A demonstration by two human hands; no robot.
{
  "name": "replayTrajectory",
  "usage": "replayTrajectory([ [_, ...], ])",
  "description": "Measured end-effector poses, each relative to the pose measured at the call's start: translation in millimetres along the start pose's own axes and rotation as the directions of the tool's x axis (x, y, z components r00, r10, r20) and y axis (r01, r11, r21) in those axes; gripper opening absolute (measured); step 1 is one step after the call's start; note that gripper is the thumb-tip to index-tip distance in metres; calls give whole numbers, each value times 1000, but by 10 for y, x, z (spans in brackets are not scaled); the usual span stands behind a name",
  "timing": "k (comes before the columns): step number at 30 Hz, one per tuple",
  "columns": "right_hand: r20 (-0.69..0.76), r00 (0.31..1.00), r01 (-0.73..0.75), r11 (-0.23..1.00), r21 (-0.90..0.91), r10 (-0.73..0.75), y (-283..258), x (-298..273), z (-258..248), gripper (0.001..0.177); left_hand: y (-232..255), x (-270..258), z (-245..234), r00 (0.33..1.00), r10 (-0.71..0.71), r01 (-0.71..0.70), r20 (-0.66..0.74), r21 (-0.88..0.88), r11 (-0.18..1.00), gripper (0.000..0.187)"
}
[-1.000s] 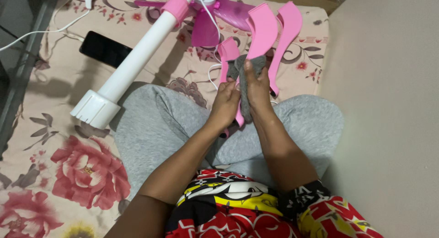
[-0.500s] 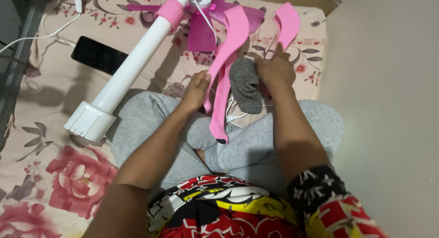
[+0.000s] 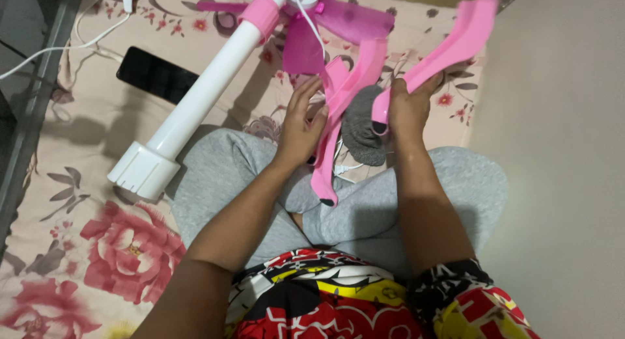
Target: The person assembles a small pink and white fan by attaching the head to the stand. They then use a gray cloth to wipe the fan blades and the plastic base components.
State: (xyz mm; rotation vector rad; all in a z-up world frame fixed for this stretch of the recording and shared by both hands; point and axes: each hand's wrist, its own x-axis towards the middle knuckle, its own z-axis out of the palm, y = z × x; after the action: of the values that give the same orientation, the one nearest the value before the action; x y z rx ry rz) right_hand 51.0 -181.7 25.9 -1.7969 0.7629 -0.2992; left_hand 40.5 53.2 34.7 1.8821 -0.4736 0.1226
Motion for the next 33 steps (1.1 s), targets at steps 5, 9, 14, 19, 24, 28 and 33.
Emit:
replayTrajectory([
  [5, 165, 956, 236, 969, 70, -245, -284, -696, 37, 97, -7, 211, 1, 949, -155, 268, 274, -447, 853, 54],
  [9, 464, 863, 351, 898, -263, -201, -482, -1308, 101, 92, -69, 187, 112, 730, -391, 666, 561, -451, 594, 69],
  [14, 559, 818, -97, 990, -98, 135, -654, -824, -283, 56, -250, 83, 102, 741, -264, 671, 618, -665, 326, 63],
  [19, 390, 919, 316, 708, -632, -62, -377, -197, -255, 58, -239, 56, 76, 696, -280, 717, 661, -656, 233, 51],
  [24, 475, 880, 403, 556, -727, -17, 121, -193, 163, 52, -130, 24, 74, 554, -442, 825, 705, -535, 180, 56],
  [28, 310, 946, 297, 639, -710, -96, -80, -38, -47, 51, -110, -1, 39, 608, -307, 786, 733, -609, 104, 51],
  [33, 138, 941, 331, 929, -164, -310, -457, -371, -395, 28, -316, -38, 133, 628, -253, 775, 736, -623, 111, 56],
])
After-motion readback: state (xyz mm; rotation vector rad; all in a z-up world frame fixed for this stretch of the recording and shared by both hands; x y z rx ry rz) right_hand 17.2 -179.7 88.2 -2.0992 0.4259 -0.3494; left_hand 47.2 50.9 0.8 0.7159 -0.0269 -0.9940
